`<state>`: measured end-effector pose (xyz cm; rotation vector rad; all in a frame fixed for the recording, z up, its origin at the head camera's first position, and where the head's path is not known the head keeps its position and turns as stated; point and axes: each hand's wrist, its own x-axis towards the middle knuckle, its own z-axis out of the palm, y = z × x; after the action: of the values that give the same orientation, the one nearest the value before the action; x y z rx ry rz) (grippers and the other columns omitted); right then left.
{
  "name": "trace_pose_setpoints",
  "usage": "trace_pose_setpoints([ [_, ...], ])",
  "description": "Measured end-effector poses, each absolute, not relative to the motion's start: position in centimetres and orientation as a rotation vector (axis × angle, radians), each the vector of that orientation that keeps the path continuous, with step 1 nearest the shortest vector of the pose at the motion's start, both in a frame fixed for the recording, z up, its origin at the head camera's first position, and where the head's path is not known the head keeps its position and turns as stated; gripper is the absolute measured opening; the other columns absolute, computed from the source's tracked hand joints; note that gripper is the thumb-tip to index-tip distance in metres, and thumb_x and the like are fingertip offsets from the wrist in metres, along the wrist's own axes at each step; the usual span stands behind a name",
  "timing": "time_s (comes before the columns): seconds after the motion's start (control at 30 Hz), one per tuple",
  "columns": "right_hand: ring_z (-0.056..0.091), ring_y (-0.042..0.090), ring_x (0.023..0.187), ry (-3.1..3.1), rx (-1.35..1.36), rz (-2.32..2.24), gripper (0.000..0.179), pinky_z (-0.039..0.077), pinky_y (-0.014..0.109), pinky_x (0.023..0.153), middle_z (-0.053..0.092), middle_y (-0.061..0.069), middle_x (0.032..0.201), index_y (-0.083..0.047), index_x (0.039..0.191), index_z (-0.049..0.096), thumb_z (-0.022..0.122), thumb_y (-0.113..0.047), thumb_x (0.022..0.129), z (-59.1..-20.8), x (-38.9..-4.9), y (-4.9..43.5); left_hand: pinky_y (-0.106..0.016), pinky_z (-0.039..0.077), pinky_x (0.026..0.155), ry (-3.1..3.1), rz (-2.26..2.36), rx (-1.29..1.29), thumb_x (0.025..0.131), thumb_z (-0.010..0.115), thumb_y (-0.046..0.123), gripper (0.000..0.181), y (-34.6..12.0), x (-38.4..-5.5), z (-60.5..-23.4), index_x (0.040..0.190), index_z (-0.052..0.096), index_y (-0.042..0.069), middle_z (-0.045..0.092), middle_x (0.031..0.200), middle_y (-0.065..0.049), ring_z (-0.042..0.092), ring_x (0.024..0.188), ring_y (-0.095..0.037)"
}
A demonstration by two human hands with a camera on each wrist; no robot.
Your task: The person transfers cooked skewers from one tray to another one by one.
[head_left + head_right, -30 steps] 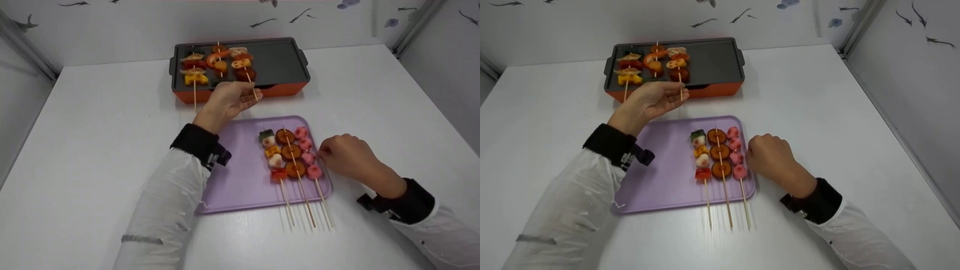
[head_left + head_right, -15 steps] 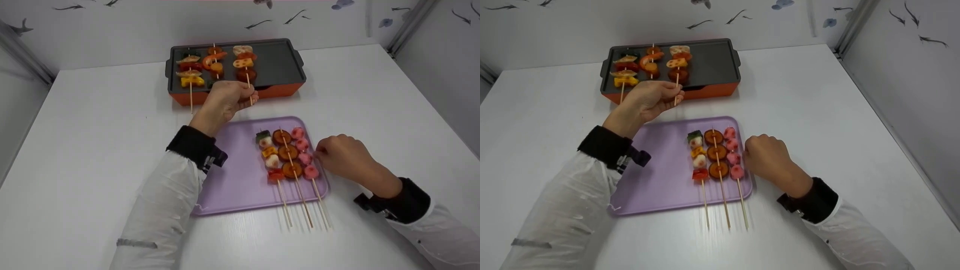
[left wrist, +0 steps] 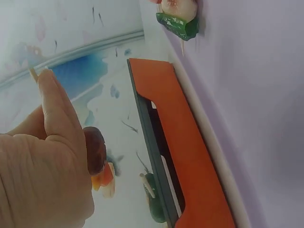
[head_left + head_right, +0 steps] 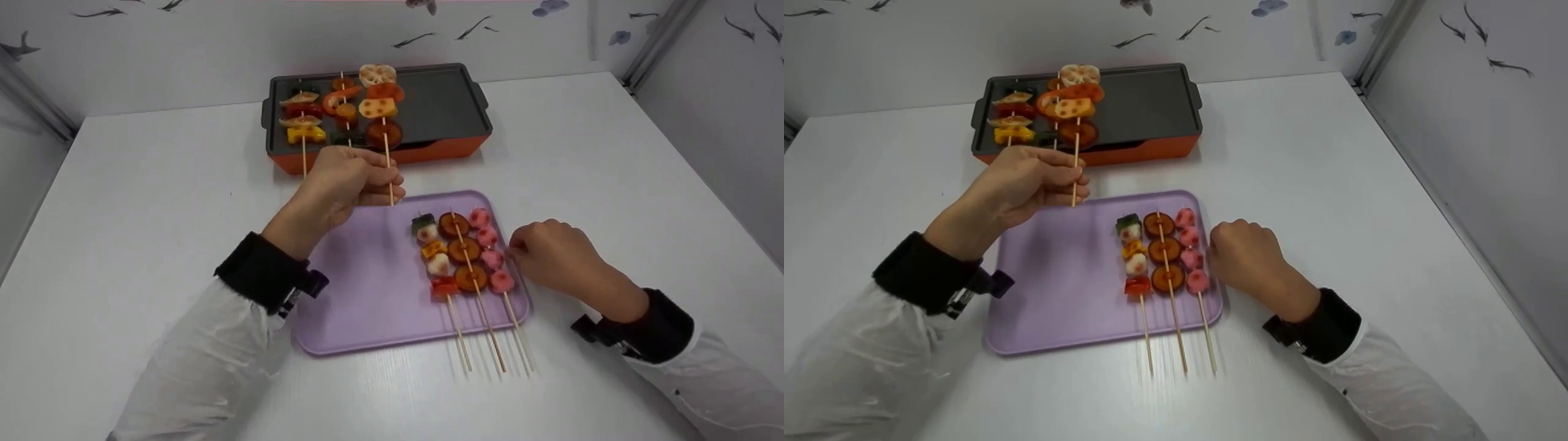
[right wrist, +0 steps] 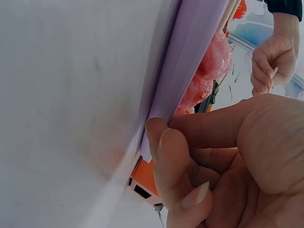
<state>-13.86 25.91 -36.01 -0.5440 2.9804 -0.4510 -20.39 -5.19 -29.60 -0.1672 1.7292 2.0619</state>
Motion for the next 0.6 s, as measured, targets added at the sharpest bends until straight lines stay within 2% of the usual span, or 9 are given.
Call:
trace_pose_setpoints([
  [0.17, 0.057, 0.018, 0.062, 2.982, -0.558, -0.451, 0.012, 0.050, 0.037, 0.054, 0.071, 0.007, 0.076, -0.001, 0.089, 0.078, 0.067, -0.006, 0.091, -36.0, -13.8, 25.9, -0.036, 0.062, 0.071, 1.789, 2.026, -0.075, 0.094, 0.070, -0.001, 0.015, -6.1, -16.5, -29.5, 0.107, 0.069, -0.009, 0.071, 0.095, -0.024, 0.075, 0.074, -0.026],
  [0.33, 0.053, 0.017, 0.060, 2.984, -0.552, -0.455, 0.012, 0.044, 0.033, 0.051, 0.069, 0.006, 0.074, -0.001, 0.087, 0.077, 0.067, -0.007, 0.092, -35.9, -13.8, 26.0, -0.036, 0.062, 0.071, 1.762, 2.015, -0.050, 0.093, 0.068, -0.005, 0.014, -6.3, -13.3, -29.8, 0.106, 0.067, -0.011, 0.071, 0.089, -0.023, 0.075, 0.073, -0.026],
  [0.6, 0.058, 0.018, 0.062, 2.991, -0.573, -0.448, 0.010, 0.050, 0.039, 0.053, 0.070, 0.007, 0.075, -0.002, 0.084, 0.077, 0.069, -0.005, 0.090, -36.0, -13.9, 25.9, -0.035, 0.062, 0.071, 1.720, 1.978, -0.070, 0.093, 0.068, -0.007, 0.016, -6.7, -10.4, -31.3, 0.107, 0.065, -0.013, 0.071, 0.087, -0.020, 0.075, 0.074, -0.026],
])
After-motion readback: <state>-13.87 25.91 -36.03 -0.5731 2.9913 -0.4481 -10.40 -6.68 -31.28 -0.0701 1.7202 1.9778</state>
